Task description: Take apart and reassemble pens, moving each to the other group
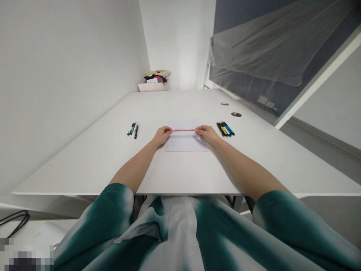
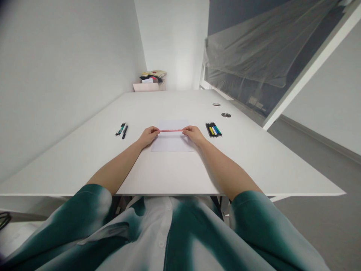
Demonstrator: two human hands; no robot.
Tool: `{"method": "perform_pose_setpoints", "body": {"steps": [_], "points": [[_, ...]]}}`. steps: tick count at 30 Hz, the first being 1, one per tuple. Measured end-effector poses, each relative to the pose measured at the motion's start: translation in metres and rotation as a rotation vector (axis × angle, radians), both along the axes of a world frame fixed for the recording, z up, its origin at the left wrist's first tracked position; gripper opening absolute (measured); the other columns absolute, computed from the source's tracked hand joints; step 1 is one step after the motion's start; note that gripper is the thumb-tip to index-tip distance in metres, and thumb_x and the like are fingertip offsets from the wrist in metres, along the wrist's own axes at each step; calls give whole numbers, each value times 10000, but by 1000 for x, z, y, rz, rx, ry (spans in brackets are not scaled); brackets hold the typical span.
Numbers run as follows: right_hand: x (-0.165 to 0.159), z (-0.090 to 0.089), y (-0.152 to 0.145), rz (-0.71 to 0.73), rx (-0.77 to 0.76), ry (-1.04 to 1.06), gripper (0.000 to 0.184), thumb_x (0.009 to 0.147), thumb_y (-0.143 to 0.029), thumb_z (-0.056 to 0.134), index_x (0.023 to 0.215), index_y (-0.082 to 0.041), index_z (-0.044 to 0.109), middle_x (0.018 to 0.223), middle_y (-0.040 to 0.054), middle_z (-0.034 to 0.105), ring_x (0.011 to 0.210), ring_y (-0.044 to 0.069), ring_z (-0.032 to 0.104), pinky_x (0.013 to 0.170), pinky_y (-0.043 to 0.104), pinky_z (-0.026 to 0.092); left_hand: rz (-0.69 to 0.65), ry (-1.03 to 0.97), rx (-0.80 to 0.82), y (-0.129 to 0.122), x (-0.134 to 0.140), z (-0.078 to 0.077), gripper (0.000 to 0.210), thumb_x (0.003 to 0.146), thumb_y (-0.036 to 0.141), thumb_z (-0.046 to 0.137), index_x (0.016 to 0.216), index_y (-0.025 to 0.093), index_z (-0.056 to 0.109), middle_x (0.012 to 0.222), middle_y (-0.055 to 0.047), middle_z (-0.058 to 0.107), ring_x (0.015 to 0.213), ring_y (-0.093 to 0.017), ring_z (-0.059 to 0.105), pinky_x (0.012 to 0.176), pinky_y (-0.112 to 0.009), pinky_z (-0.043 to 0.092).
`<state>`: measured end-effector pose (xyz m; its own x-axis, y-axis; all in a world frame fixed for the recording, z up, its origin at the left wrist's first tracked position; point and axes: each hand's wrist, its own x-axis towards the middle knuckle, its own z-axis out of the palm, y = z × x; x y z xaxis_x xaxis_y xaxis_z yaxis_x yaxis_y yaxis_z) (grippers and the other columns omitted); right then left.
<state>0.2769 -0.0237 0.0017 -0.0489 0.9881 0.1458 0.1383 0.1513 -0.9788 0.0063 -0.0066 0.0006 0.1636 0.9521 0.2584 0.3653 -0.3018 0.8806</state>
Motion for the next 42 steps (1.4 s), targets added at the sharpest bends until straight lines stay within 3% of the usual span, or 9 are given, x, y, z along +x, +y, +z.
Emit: {"method": "perform_pose_setpoints", "body": {"steps": [16, 35, 42], "points": [[0, -4, 3, -13, -4, -8, 273, 675, -404, 788, 733, -172, 658, 666, 38, 660, 661, 147, 552, 712, 326, 448, 20, 113, 44, 0, 0, 0, 172, 799, 300, 549, 810, 160, 649, 729, -21, 617, 698, -159, 521, 699, -296, 421], [0, -7, 5, -29, 37, -73, 199, 760, -359, 689, 710, -170, 651, 665, 39, 657, 624, 129, 514, 660, 292, 422, 1, 123, 44, 1, -1, 0, 184, 830, 310, 536, 775, 162, 630, 727, -22, 631, 721, -165, 550, 713, -296, 428], [0, -3, 1, -26, 36, -92, 251, 767, -401, 690, 682, -172, 634, 648, 32, 637, 620, 130, 505, 658, 294, 417, 6, 121, 29, -1, 0, 3, 208, 840, 323, 534, 749, 160, 626, 684, -11, 607, 670, -154, 521, 674, -290, 411]]}}
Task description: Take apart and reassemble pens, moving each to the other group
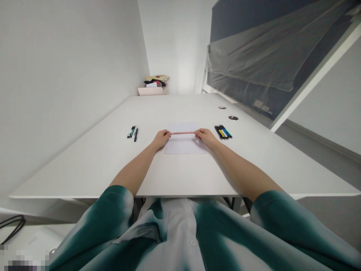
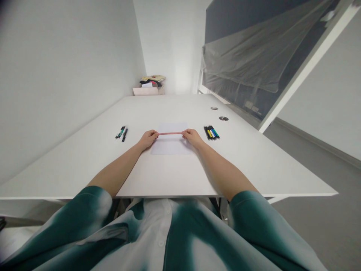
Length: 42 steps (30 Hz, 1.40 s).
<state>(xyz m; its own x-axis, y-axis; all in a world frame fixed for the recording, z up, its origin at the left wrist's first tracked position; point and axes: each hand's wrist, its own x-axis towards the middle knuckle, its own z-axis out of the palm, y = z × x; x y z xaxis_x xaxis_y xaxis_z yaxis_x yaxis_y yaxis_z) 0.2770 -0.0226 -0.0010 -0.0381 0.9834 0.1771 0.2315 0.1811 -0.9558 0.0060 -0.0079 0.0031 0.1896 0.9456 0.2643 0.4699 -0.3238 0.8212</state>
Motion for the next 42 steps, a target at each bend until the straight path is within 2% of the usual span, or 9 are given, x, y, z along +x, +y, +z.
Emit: {"method": "perform_pose_setpoints", "body": {"steps": [8, 26, 35, 42], "points": [[0, 1, 0, -4, -1, -7, 287, 773, -429, 694, 661, -173, 630, 646, 38, 638, 622, 135, 510, 660, 300, 412, -8, -3, 10, -2, 1, 1, 239, 842, 338, 532, 697, 166, 611, 651, -13, 588, 639, -151, 501, 649, -289, 403], [-1, 2, -1, 4, 5, -66, 418, 757, -582, 677, 685, -173, 632, 637, 55, 635, 620, 149, 525, 634, 289, 423, -15, 0, -18, -1, 0, 1, 377, 839, 508, 542, 662, 178, 584, 641, -23, 585, 621, -152, 487, 642, -301, 393], [-2, 2, 1, -12, 18, -113, 337, 814, -467, 635, 657, -169, 636, 640, 51, 643, 588, 141, 518, 626, 286, 404, 7, 3, -23, -4, 2, 6, 353, 876, 432, 546, 640, 172, 585, 631, -25, 596, 635, -154, 509, 661, -302, 423], [-3, 2, 3, -20, 23, -139, 324, 820, -441, 637, 639, -171, 636, 618, 45, 647, 595, 147, 534, 637, 281, 418, 2, -15, -7, -5, 2, 6, 376, 869, 465, 546, 631, 175, 572, 629, -26, 594, 629, -152, 503, 657, -299, 419]]}}
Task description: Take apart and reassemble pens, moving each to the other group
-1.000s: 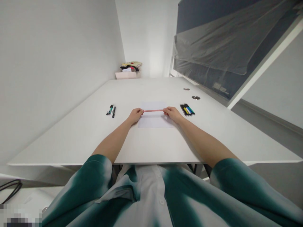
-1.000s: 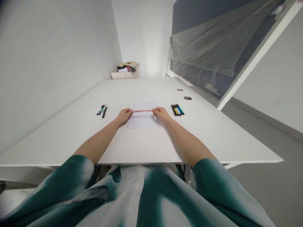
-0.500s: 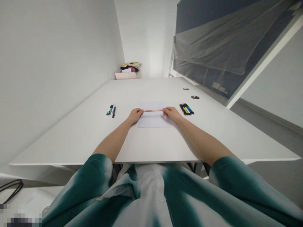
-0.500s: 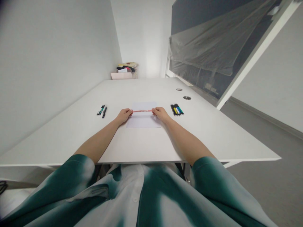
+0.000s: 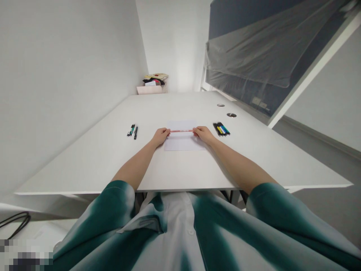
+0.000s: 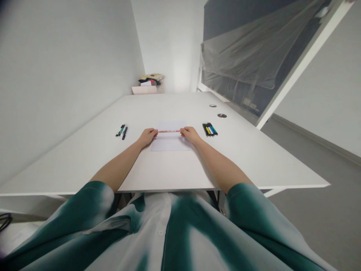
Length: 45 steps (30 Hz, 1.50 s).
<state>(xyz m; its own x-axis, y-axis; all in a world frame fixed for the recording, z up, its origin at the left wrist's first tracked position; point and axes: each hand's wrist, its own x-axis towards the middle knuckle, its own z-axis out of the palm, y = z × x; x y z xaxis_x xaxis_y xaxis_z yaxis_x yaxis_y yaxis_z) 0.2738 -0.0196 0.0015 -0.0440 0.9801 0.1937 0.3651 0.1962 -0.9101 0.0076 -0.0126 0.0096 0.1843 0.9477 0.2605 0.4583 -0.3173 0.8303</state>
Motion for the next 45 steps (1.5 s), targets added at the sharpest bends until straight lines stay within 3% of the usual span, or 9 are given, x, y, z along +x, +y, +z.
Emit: {"method": "perform_pose_setpoints", "body": {"steps": [8, 16, 21, 28, 33, 39, 45], "points": [[-2, 0, -1, -4, 1, 47, 318, 807, -449, 630, 641, -177, 626, 621, 55, 644, 591, 149, 541, 648, 290, 428, -4, 7, 11, -1, 0, -1, 376, 871, 473, 528, 638, 181, 567, 643, -32, 602, 646, -161, 510, 658, -300, 416], [-3, 2, -3, 4, -15, 119, 217, 752, -398, 652, 693, -194, 608, 629, 36, 649, 588, 145, 552, 612, 268, 425, -9, 137, 141, -6, 7, 0, 215, 869, 312, 507, 756, 163, 613, 702, -19, 605, 702, -167, 524, 709, -302, 424], [-5, 3, -10, -13, 131, -169, 147, 777, -329, 647, 799, -187, 676, 668, 20, 657, 639, 151, 554, 635, 268, 411, -44, 204, 201, -15, 19, 4, 142, 870, 267, 524, 855, 169, 626, 825, -44, 650, 779, -177, 553, 764, -311, 445], [-14, 9, -19, 103, 303, -524, 211, 891, -306, 566, 982, -183, 711, 851, 69, 709, 752, 183, 581, 708, 278, 395, -53, 211, 224, -20, 24, 5, 131, 907, 268, 495, 907, 180, 592, 882, -47, 647, 816, -179, 556, 778, -311, 441], [-20, 13, -22, 118, 361, -627, 257, 949, -266, 467, 986, -172, 703, 978, 120, 708, 869, 219, 595, 768, 292, 389, -65, 216, 216, -20, 22, 5, 193, 955, 293, 424, 855, 190, 553, 798, -25, 599, 777, -176, 530, 762, -309, 417], [-27, 16, -30, 135, 363, -723, 296, 972, -338, 452, 1069, -197, 693, 964, 97, 719, 841, 219, 607, 733, 293, 379, -53, 214, 217, -19, 22, 6, 279, 990, 318, 389, 774, 201, 521, 725, -17, 552, 752, -180, 515, 749, -304, 400], [-29, 11, -29, 154, 366, -701, 269, 983, -317, 461, 1020, -207, 703, 1009, 111, 719, 878, 236, 624, 761, 302, 379, -56, 191, 223, -16, 23, 6, 336, 981, 373, 436, 696, 203, 486, 664, -9, 497, 705, -180, 485, 737, -310, 382]]}}
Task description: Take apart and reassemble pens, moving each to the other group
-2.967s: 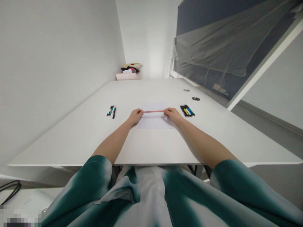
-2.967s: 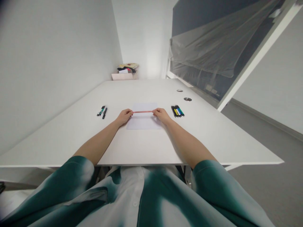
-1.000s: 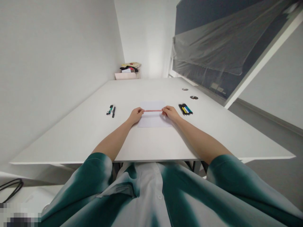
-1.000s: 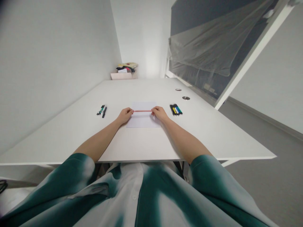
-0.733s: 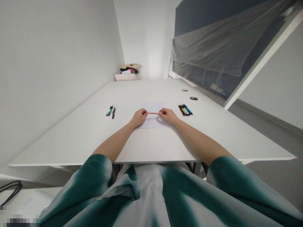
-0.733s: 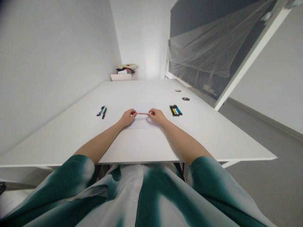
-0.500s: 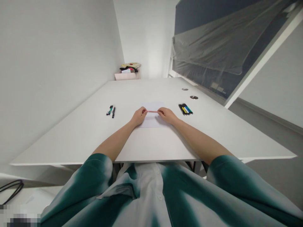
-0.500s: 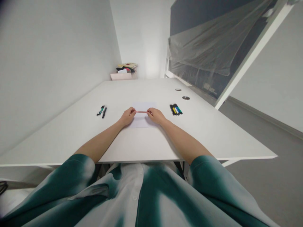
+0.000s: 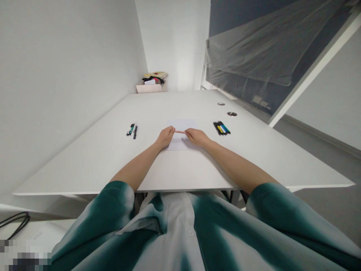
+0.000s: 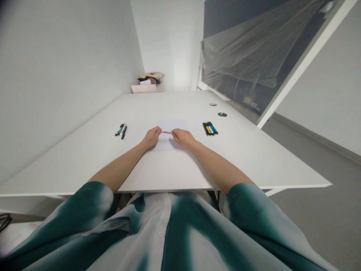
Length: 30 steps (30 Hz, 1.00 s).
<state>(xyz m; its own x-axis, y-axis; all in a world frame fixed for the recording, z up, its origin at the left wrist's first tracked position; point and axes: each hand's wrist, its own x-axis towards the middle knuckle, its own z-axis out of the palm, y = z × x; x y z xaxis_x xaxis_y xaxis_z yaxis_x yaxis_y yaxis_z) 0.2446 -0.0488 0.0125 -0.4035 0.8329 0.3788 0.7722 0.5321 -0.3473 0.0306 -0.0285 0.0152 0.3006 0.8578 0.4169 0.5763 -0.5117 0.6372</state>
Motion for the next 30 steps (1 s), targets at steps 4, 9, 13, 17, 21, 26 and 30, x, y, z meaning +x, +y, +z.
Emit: {"method": "perform_pose_setpoints", "body": {"steps": [4, 9, 13, 17, 21, 26, 30], "points": [[-2, 4, -2, -41, -15, -78, 294, 1001, -340, 437, 1050, -196, 688, 1005, 114, 721, 888, 231, 628, 760, 296, 391, 4, 17, 15, 0, 1, 0, 375, 989, 423, 397, 692, 205, 467, 629, 0, 472, 669, -170, 461, 693, -305, 376], [-4, 11, -7, -67, -13, -209, 357, 1038, -341, 341, 1091, -188, 659, 1032, 97, 719, 907, 209, 640, 751, 274, 395, 4, 16, 28, -1, 2, 2, 389, 1001, 420, 357, 683, 205, 422, 629, 14, 458, 655, -154, 448, 659, -292, 354], [-4, 11, -7, -59, 0, -215, 361, 1046, -336, 331, 1097, -184, 655, 1071, 102, 719, 940, 211, 644, 756, 268, 396, 3, -25, 7, -1, 4, 3, 386, 1000, 386, 384, 660, 206, 400, 616, 20, 442, 638, -148, 440, 642, -286, 342], [-5, 9, -7, -57, -6, -210, 348, 1042, -313, 340, 1102, -179, 655, 1071, 107, 719, 936, 215, 644, 760, 274, 396, 18, -48, -20, 0, 6, 3, 375, 997, 306, 397, 636, 204, 388, 605, 21, 431, 618, -144, 429, 637, -289, 332], [-7, 9, -7, -57, 10, -196, 351, 1041, -301, 330, 1111, -171, 648, 1080, 110, 714, 938, 213, 639, 758, 275, 391, 41, -75, -26, 3, 7, 0, 377, 998, 315, 404, 640, 200, 405, 613, 17, 451, 624, -142, 441, 630, -289, 335], [-7, 10, -7, -68, -9, -197, 335, 1034, -300, 345, 1096, -174, 650, 1073, 103, 715, 930, 208, 635, 739, 268, 383, 46, -148, -98, 6, 3, -8, 400, 1004, 358, 351, 669, 187, 489, 643, -3, 521, 635, -146, 490, 614, -281, 382], [-1, 12, -6, -82, -28, -207, 317, 1022, -290, 368, 1095, -174, 654, 1059, 105, 718, 920, 208, 633, 731, 270, 378, -20, -192, -118, 6, -2, -12, 275, 968, 308, 364, 853, 187, 583, 717, 1, 592, 664, -139, 533, 657, -272, 429]]}}
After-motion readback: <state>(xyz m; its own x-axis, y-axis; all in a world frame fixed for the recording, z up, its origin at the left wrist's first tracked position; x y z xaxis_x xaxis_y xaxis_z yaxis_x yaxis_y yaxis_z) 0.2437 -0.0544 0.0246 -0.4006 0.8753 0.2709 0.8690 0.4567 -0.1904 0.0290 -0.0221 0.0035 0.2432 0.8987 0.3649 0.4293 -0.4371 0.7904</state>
